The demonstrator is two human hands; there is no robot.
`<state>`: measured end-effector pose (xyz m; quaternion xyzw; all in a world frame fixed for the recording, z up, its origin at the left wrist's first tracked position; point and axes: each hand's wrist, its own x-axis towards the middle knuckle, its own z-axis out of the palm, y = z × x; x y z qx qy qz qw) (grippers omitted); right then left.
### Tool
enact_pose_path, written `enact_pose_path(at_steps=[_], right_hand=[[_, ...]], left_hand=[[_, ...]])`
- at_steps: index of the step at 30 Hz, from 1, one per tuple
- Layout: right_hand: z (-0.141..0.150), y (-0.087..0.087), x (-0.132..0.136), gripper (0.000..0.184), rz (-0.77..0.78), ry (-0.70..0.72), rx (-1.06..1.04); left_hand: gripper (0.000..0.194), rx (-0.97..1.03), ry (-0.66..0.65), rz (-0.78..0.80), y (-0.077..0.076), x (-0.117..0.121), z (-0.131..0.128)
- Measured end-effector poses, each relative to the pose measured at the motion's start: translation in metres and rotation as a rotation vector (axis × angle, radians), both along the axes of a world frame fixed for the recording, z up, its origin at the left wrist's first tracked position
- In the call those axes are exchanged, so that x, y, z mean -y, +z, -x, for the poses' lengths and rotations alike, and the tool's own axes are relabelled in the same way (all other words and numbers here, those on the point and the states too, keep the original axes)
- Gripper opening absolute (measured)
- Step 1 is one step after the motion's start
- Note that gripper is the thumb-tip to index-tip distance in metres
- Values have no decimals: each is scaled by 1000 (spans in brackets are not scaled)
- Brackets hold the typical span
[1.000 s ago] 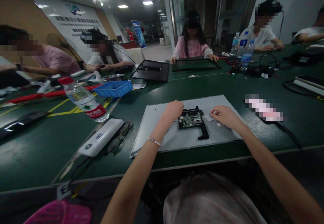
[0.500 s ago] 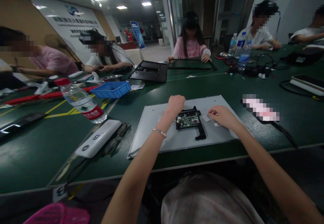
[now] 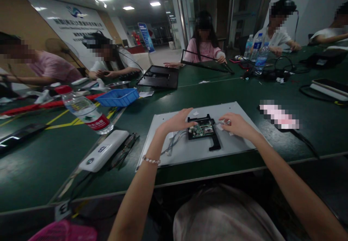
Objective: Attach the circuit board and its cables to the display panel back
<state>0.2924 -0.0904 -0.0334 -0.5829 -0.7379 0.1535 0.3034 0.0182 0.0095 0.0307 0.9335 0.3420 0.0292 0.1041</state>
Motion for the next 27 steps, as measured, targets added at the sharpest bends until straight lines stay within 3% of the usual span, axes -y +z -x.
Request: enact_pose_path(at_steps=[3,8,20,24,27], right_hand=[[2,-2,0,22,21,49,1],[1,-2,-2,16,50,19,-40],[-2,6,2,26,32,-143,64],[4,18,-12,27,15,-61,111],[19,32,-40,25,-7,26,155]], left_hand=[[96,18,-93,154,-4,6,17],[113,17,-107,267,-11,6,26],[112,41,-43,296,-10,11,23],[115,41,-21,286,-14,9,24],[120,53,-17,279,-18,8,25]])
